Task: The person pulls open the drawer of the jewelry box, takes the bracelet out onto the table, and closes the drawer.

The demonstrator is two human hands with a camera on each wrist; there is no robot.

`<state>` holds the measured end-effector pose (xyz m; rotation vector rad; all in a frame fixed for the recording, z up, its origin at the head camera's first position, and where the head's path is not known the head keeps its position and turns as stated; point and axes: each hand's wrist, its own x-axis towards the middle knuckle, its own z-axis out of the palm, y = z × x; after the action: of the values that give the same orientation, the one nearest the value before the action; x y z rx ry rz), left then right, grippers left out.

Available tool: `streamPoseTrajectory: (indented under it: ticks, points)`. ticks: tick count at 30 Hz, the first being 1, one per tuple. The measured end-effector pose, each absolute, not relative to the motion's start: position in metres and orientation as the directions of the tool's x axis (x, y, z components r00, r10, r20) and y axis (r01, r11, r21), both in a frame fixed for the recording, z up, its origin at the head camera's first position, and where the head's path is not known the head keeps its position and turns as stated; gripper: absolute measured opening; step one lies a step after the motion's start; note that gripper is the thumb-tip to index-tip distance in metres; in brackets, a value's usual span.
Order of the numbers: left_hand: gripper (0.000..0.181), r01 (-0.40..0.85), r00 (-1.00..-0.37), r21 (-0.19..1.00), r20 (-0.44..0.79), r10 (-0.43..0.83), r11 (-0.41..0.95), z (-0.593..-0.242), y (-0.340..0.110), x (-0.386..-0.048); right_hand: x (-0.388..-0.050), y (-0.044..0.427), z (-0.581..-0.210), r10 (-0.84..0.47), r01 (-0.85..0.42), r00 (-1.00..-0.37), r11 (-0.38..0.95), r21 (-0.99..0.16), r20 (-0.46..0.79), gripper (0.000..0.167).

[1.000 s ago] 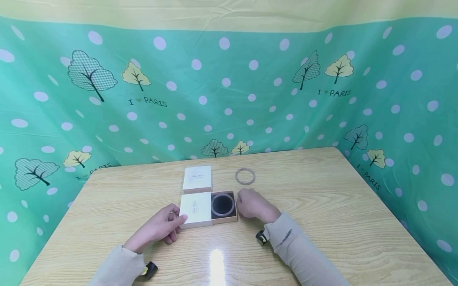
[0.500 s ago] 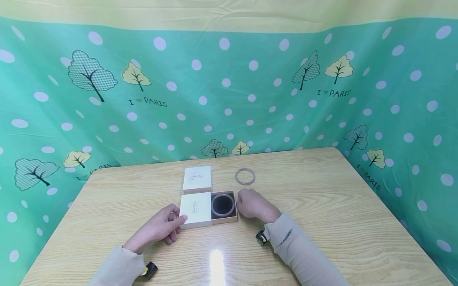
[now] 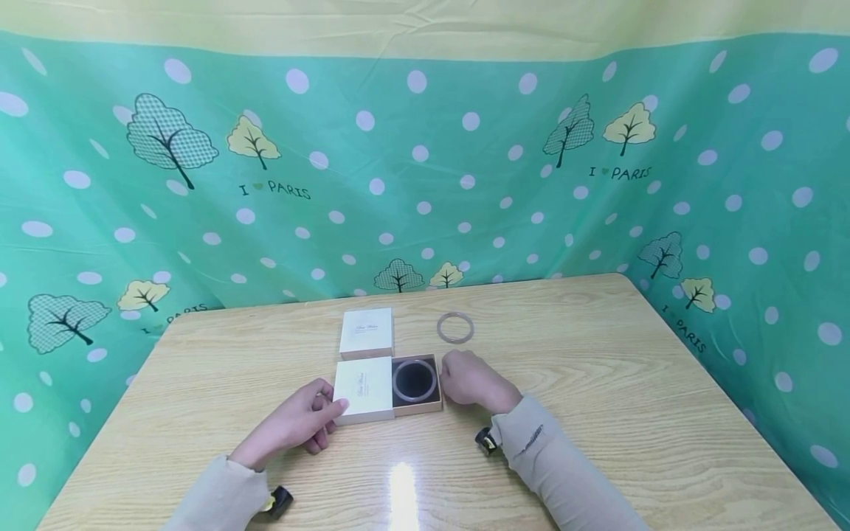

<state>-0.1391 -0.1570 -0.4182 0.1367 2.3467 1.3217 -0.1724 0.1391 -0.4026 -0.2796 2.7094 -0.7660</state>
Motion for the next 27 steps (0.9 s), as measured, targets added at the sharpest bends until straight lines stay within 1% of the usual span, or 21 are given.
streamPoseTrajectory:
  ticks: [17, 23, 27]
  points:
    - [0.041, -0.128, -0.898, 0.834, -0.327, 0.293, 0.537, -0.4184, -0.1567, -0.1389, -0.1742, 0.1426, -0.4052, -0.252, -0.066, -0.932, 0.824, -0.563, -0.259, 0.025]
    - [0.040, -0.135, -0.900, 0.830, -0.332, 0.284, 0.541, -0.4187, -0.1558, -0.1390, -0.1727, 0.1437, -0.4019, -0.234, -0.040, -0.934, 0.820, -0.571, -0.270, 0.022]
    - [0.037, -0.137, -0.902, 0.823, -0.333, 0.273, 0.551, -0.4193, -0.1547, -0.1387, -0.1739, 0.1449, -0.3990, -0.220, -0.053, -0.948, 0.820, -0.570, -0.228, 0.020]
